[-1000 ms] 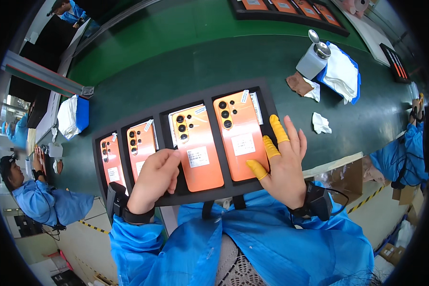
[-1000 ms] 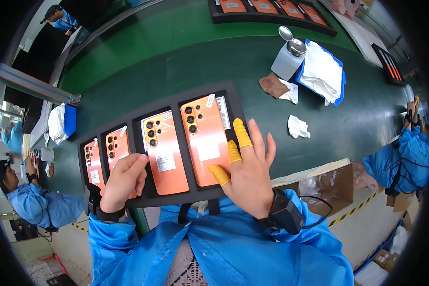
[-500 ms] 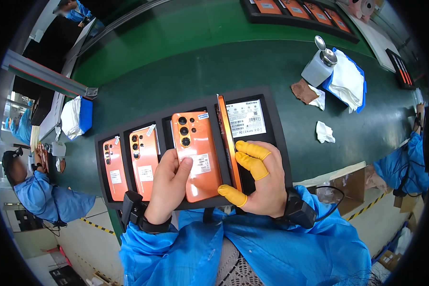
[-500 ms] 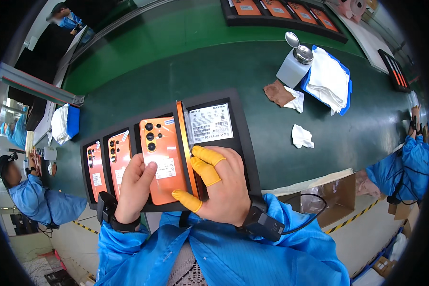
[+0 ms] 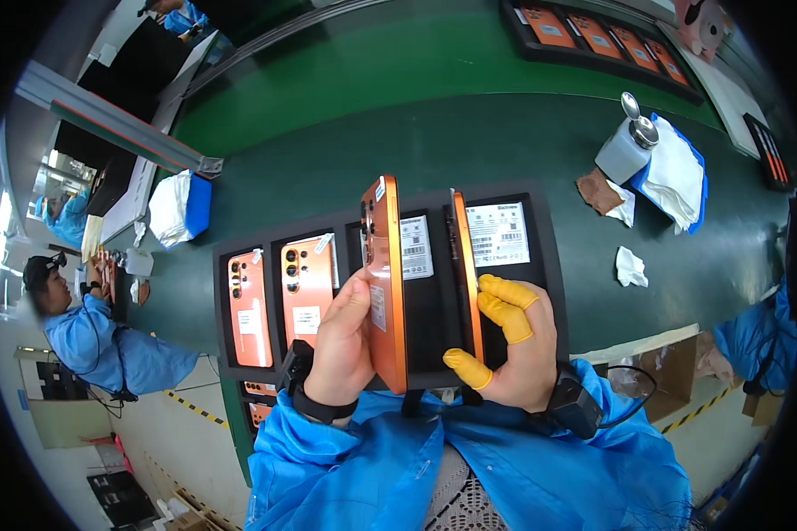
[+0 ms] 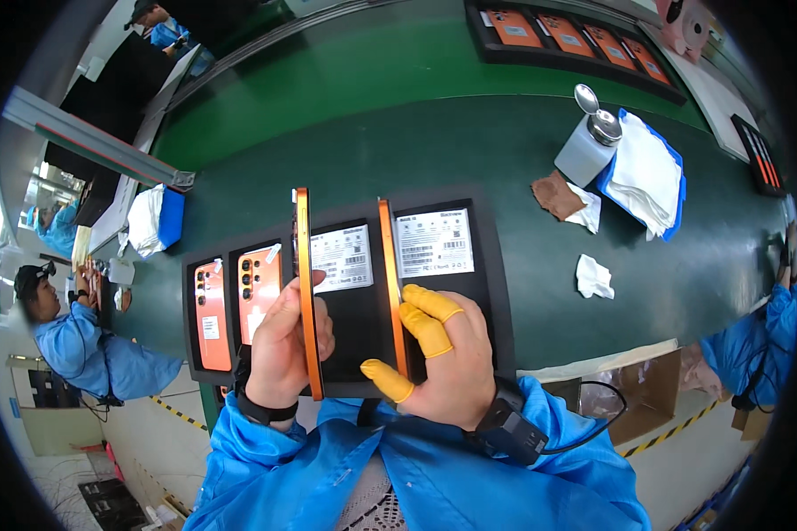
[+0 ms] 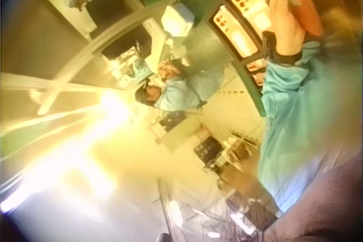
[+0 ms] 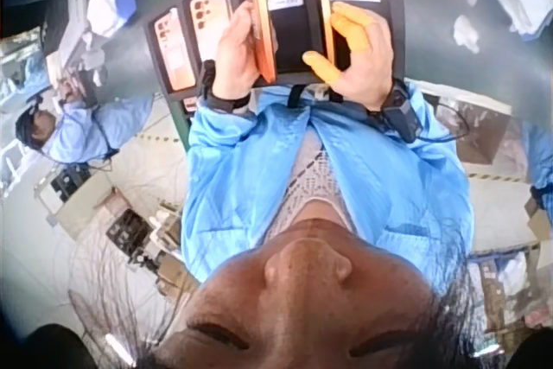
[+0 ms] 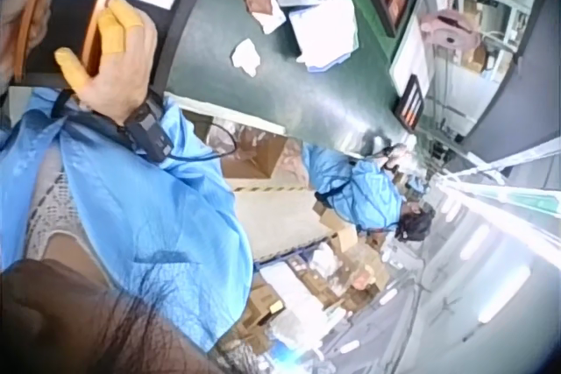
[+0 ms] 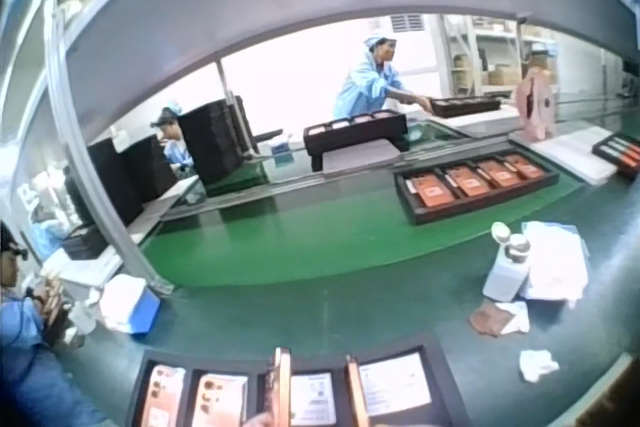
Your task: Cleaning the back of smartphones with a cloth and liquid.
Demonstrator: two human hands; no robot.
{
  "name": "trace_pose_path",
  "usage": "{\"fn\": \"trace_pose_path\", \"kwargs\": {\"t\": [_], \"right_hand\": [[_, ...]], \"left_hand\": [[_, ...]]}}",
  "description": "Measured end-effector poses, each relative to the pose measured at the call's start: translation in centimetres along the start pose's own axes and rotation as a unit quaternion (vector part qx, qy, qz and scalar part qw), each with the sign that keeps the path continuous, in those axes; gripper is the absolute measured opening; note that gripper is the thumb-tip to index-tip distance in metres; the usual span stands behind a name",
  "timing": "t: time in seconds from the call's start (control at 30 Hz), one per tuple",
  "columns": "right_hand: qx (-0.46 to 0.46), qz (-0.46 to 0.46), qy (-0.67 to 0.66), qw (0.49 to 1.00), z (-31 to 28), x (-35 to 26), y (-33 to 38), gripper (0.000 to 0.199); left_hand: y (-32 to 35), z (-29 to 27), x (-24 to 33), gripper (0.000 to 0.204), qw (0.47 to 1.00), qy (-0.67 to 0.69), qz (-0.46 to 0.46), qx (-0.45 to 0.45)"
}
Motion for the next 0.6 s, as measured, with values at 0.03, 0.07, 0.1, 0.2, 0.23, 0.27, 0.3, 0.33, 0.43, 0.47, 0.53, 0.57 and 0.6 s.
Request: {"fn": "trace_pose_path", "kwargs": {"t": [0.03, 0.07, 0.1, 0.2, 0.23, 0.27, 0.3, 0.33, 0.43, 0.47, 0.53, 0.57, 0.6], "right_hand": [[0.0, 0.002, 0.001, 1.0, 0.0, 0.1, 0.0, 0.058], [0.001, 0.005, 0.002, 1.0, 0.1, 0.2, 0.0, 0.058], [-0.014, -0.021, 0.02, 0.999, 0.0, -0.3, -0.1, 0.065], [-0.009, 0.158, -0.137, 0.978, 0.7, 2.2, 0.3, 0.079], [-0.06, 0.225, -0.151, 0.961, 1.5, 3.2, 0.7, 0.088], [-0.059, 0.278, -0.188, 0.94, 1.3, 3.5, 0.5, 0.079], [-0.083, 0.283, -0.159, 0.942, 1.3, 4.1, 0.1, 0.075], [-0.104, 0.288, -0.128, 0.943, 0.7, 4.9, 0.0, 0.071], [-0.067, 0.323, -0.226, 0.917, 0.3, 7.1, 0.5, 0.062], [-0.035, 0.337, -0.32, 0.885, 0.4, 7.6, 0.5, 0.06], [-0.001, 0.407, -0.406, 0.819, 0.2, 7.7, 0.3, 0.056], [0.033, 0.474, -0.484, 0.735, 0.5, 8.0, 0.9, 0.053], [0.033, 0.471, -0.484, 0.737, 0.1, 7.6, 0.5, 0.053]], "left_hand": [[0.1, 0.0, -0.1, 0.035, 1.0, 0.011, -0.012, -0.003], [0.2, 0.0, -0.2, 0.035, 0.999, 0.022, -0.025, -0.006], [0.2, -0.3, -0.4, 0.036, 0.999, 0.028, -0.032, 0.007], [0.4, -0.4, -0.9, 0.033, 0.991, 0.092, -0.09, 0.039], [0.5, -0.7, -1.0, 0.03, 0.982, 0.148, -0.11, 0.048], [0.8, -0.6, -0.8, 0.03, 0.981, 0.15, -0.11, 0.048], [1.0, -0.4, -0.4, 0.029, 0.974, 0.185, -0.116, 0.057], [1.2, -0.1, -0.2, 0.027, 0.966, 0.22, -0.124, 0.063], [1.1, 0.1, 0.3, 0.028, 0.967, 0.231, -0.105, 0.026], [1.0, 0.3, 0.4, 0.029, 0.966, 0.234, -0.108, 0.015], [0.5, -0.2, 0.3, 0.031, 0.966, 0.233, -0.108, 0.021], [0.3, -0.1, 0.5, 0.031, 0.967, 0.234, -0.101, 0.019], [0.3, 0.0, 0.6, 0.031, 0.967, 0.234, -0.096, 0.017]]}}
Point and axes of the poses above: each hand's wrist, its own y-axis away from the middle knuckle, its own z-axis out of the palm, x = y × z, the point moved 10 cm from there along -y, towards the middle knuckle, and after that the axes turned 6 degrees about x, right-handed, at the moved point
